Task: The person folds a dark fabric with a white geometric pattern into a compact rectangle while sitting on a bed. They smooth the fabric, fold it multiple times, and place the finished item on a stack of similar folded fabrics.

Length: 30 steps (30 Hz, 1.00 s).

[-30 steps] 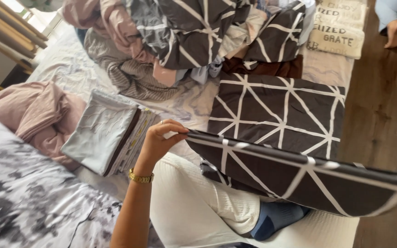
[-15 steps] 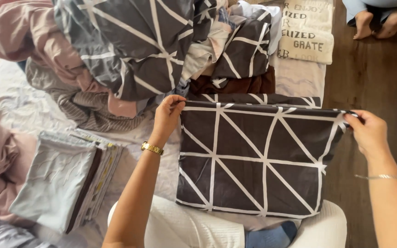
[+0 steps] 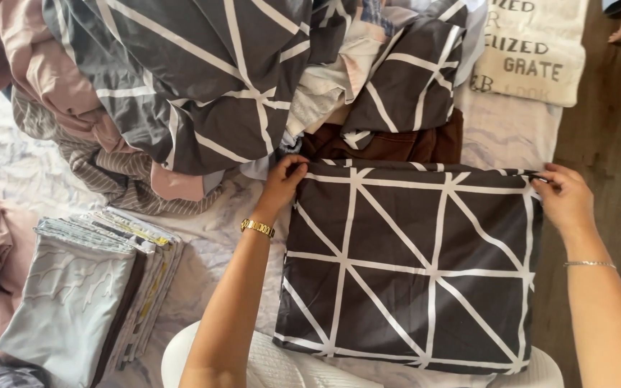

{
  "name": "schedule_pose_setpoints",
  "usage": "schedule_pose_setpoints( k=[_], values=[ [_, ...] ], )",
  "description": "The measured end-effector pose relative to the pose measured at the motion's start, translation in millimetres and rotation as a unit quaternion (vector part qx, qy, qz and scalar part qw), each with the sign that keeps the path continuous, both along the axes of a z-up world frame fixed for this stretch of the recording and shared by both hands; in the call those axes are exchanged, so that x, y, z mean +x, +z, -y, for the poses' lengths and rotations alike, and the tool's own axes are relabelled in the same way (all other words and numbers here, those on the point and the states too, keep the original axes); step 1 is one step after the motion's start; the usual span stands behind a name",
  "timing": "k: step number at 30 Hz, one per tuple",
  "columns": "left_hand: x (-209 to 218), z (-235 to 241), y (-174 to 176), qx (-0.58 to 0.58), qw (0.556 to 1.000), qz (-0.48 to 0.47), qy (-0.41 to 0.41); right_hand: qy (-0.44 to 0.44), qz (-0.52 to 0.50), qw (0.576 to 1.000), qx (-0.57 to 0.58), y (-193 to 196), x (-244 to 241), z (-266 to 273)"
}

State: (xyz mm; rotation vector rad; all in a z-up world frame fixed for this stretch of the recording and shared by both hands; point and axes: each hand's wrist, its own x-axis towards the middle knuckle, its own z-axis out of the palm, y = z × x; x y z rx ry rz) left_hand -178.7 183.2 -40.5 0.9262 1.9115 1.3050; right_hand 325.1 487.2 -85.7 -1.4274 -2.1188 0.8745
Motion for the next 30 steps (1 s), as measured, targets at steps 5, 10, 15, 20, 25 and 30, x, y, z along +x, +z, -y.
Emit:
schedule_pose_setpoints(
  k=[5,10,15,20,25,30],
  values=[
    [-2,-3,13,-0.065,0.995,0.065,-0.029,0.029,0.052,0.995,0.078,-7,3,1],
    [4,3,28,-0.046,0.993,0.107,-0.019,0.010,0.049,0.998,0.049,-1,1,2],
    [35,39,92,-0.045,0.997,0.043,0.055,-0.019,-0.051,0.996,0.072,39,24,37],
    [56,96,105,0.036,0.995,-0.093,0.000,0.016,-0.182,0.981,0.062,5,96,57],
    [53,146,134,0.144,0.980,-0.128,-0.046,0.004,-0.179,0.983,0.037,68,120,134],
    [47,192,177,0.168,0.980,-0.101,-0.039,0.054,-0.178,0.982,0.016,196,86,231]
  ],
)
